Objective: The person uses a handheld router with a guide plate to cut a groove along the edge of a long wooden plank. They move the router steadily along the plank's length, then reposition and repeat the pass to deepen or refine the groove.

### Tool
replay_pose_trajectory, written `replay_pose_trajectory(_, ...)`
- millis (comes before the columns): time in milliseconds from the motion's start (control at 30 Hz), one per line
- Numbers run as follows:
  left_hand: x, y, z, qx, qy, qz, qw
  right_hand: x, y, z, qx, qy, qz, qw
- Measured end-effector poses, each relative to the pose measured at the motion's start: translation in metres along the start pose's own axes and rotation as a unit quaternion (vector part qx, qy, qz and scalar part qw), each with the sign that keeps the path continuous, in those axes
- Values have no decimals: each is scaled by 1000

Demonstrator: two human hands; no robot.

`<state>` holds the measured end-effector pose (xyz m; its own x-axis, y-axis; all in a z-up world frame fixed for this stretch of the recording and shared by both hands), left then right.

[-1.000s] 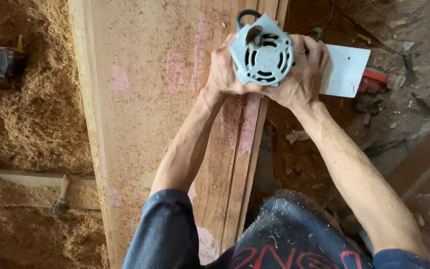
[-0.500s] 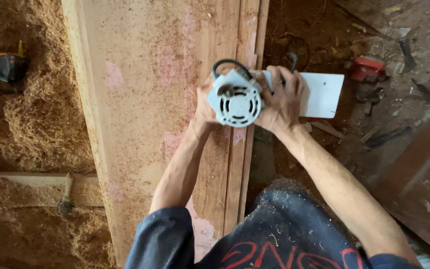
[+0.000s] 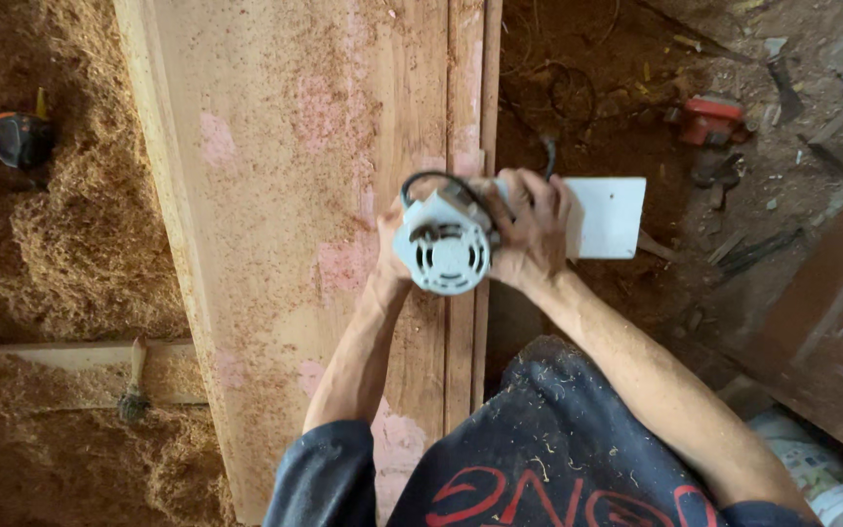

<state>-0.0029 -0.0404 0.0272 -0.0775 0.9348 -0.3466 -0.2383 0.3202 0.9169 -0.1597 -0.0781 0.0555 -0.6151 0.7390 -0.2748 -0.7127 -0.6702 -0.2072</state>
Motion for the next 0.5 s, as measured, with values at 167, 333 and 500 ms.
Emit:
replay_pose_trajectory(167,59,19,-10,-34,10,40,999,47,-26,9,32,-6,3,999)
replay_pose_trajectory(333,65,45,-10,-45,0,-26,999,69,-36,8,45,-13,18,999)
replay_pose_trajectory(500,60,56,-13,-79,-25,-13,997,72,-39,3,63,-26,25,997)
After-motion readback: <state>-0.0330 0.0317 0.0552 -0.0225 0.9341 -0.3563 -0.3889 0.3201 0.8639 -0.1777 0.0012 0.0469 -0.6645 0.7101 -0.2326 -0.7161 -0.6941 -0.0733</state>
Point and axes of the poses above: each hand's wrist, its own x-axis away from the middle knuckle, its own z-axis out of the back of the hand, y = z × x, the point moved 9 cm from there along -x, towards the middle knuckle, and after that the axes turned 10 degrees about x, right-handed, at the moved point
